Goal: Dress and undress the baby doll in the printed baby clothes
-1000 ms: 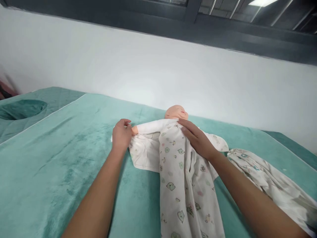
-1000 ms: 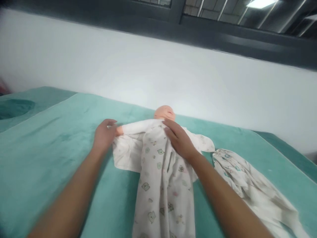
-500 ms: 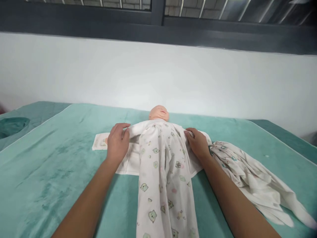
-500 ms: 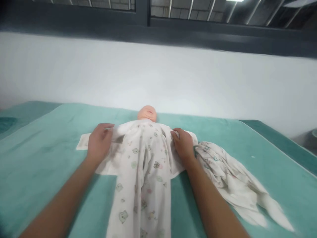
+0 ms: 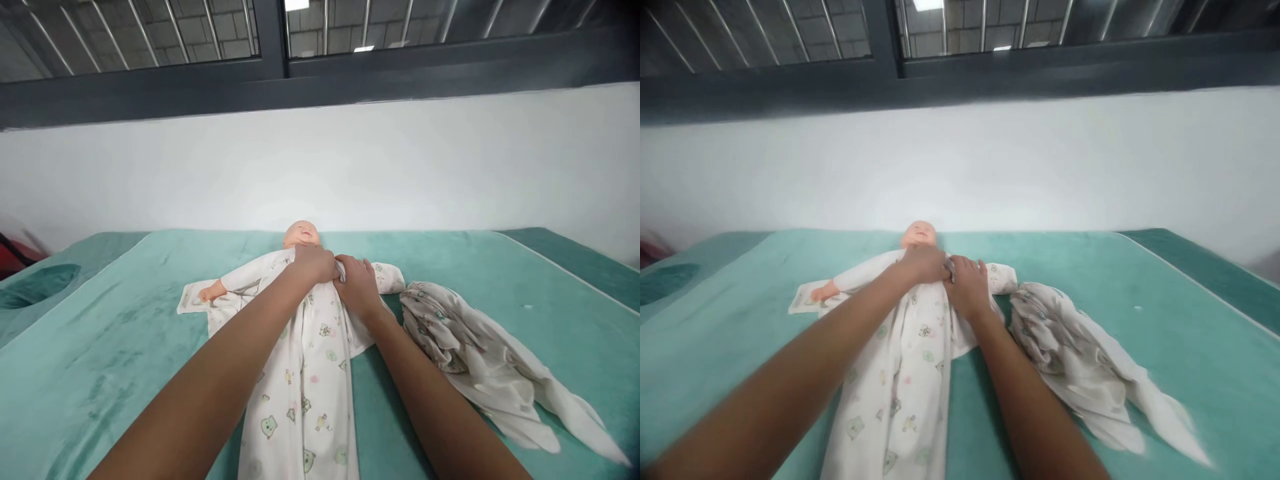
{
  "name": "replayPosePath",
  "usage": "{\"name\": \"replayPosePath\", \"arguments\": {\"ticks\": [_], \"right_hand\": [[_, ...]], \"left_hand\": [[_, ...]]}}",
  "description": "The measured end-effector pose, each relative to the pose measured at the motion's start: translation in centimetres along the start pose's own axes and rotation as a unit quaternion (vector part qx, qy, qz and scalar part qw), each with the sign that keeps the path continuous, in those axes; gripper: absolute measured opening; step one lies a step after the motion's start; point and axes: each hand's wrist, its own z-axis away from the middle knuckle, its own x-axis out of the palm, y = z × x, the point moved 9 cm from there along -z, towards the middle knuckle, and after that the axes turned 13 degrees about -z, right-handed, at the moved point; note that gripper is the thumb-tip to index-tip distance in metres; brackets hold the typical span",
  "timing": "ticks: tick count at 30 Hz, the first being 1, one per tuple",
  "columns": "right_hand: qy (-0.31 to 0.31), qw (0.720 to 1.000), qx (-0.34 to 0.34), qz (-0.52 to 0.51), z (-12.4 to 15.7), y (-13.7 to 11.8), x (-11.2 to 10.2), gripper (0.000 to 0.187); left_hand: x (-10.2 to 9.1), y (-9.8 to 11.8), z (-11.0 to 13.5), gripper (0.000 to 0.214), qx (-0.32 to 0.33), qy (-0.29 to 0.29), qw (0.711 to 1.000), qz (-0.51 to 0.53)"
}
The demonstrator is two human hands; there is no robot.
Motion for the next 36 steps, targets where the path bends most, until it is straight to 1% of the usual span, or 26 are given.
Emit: {"name": "replayPosePath", "arguments": {"ticks": [3,6,9,14,16,18,20,23,25,28,32,36], "right_hand": [[0.01,1.0,-0.001,0.008,0.0,0.3,-0.1,0.036],[0.017,1.0,-0.009,0.004,0.0,0.5,-0.2,0.039],[0.026,1.0,-0.012,-0.004,0.1,0.8,-0.7,0.042],[0.041,0.999,-0.007,-0.035,0.1,1.1,-1.5,0.047],[0.046,0.998,-0.012,-0.046,0.1,0.9,-1.6,0.049],[0.048,0.997,-0.021,-0.055,0.0,0.5,-1.5,0.047],[0.04,0.998,-0.02,-0.052,-0.1,0.4,-1.2,0.04],[0.02,1.0,0.015,-0.019,-0.2,1.1,-0.7,0.036],[0.008,0.999,0.037,0.002,-0.2,1.6,-0.6,0.033],[0.006,0.999,0.048,0.008,-0.2,2.2,-0.8,0.033],[0.032,0.998,0.048,-0.021,-0.2,2.8,-1.5,0.036],[0.069,0.993,0.076,-0.06,-0.2,3.5,-2.5,0.031]], "left_hand": [[0.2,0.2,0.0,0.046,-0.001,-0.002,1.0,-0.018],[0.3,0.0,0.3,0.05,-0.001,-0.01,1.0,-0.022],[0.4,-1.0,0.8,0.051,0.004,-0.022,1.0,-0.013],[0.6,-3.6,2.0,0.052,0.007,-0.024,1.0,0.016],[0.7,-3.9,2.2,0.051,0.008,-0.021,0.999,0.031],[0.8,-3.4,2.0,0.046,0.017,-0.022,0.998,0.05],[0.8,-2.3,1.5,0.04,0.034,-0.025,0.998,0.056],[1.0,-0.4,0.4,0.035,0.056,-0.026,0.998,0.025],[1.4,0.7,-0.5,0.036,0.057,-0.021,0.998,-0.008],[2.2,1.8,-1.8,0.045,0.046,-0.009,0.998,-0.045],[2.8,2.6,-2.6,0.048,0.035,-0.002,0.996,-0.08],[1.8,2.4,-1.4,0.047,0.039,0.011,0.993,-0.111]]}}
